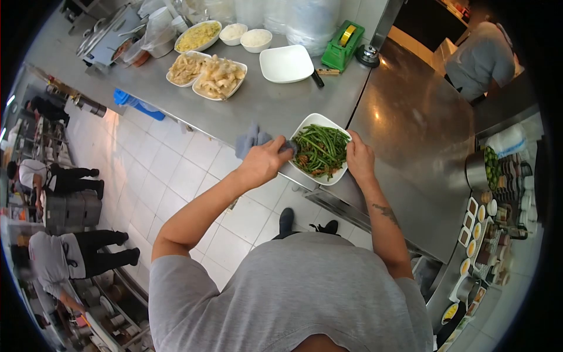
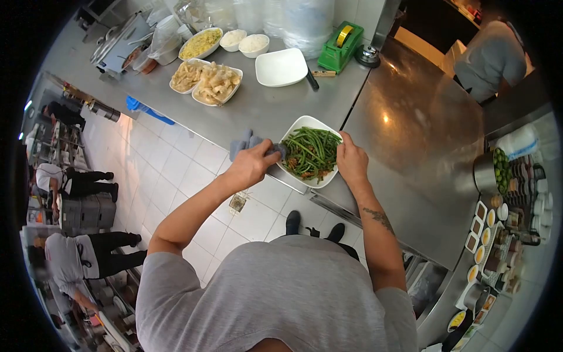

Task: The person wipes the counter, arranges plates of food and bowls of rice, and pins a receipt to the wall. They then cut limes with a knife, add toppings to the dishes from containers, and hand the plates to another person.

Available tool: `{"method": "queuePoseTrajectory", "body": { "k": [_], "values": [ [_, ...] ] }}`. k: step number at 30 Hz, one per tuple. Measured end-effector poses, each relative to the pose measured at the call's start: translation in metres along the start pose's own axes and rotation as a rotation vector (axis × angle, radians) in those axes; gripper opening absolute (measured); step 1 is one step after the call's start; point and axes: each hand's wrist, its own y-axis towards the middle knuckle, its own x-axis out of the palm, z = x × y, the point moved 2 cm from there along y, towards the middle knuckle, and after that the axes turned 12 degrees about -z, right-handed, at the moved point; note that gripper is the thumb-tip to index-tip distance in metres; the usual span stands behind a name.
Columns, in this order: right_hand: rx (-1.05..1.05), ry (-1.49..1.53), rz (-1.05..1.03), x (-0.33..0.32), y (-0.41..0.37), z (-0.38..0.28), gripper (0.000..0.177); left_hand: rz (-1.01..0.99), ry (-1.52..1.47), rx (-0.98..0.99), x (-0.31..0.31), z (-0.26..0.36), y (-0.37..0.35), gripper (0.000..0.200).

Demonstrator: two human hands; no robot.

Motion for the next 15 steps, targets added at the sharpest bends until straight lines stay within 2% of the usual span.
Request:
{"method": "queuePoseTrajectory", "body": {
  "k": [3,6,9,12,13,15],
  "values": [
    [0.046,-0.015,0.036,0.006,0.000,0.001,0.031,0.004,0.076,-0.092,0.001,0.002,0.002,0.037],
    [0.090,-0.036,0.069,0.010,-0.001,-0.002,0.031,-0.085,-0.055,-0.202,-0.001,0.015,0.008,0.036],
    [0.157,-0.031,0.084,0.010,-0.005,-0.009,0.032,-0.056,-0.513,-0.087,0.003,-0.012,0.005,0.027],
    [0.246,-0.003,0.122,0.008,-0.007,-0.010,0.034,-0.084,-1.340,-0.285,-0.011,-0.023,-0.010,0.019],
    [0.278,0.011,0.137,0.009,-0.009,-0.010,0.035,-0.015,-1.478,-0.279,-0.016,-0.023,-0.014,0.019],
    [0.291,0.011,0.190,0.006,-0.009,0.001,0.036,0.045,-1.513,-0.270,-0.022,-0.027,-0.021,0.018]
  ]
}}
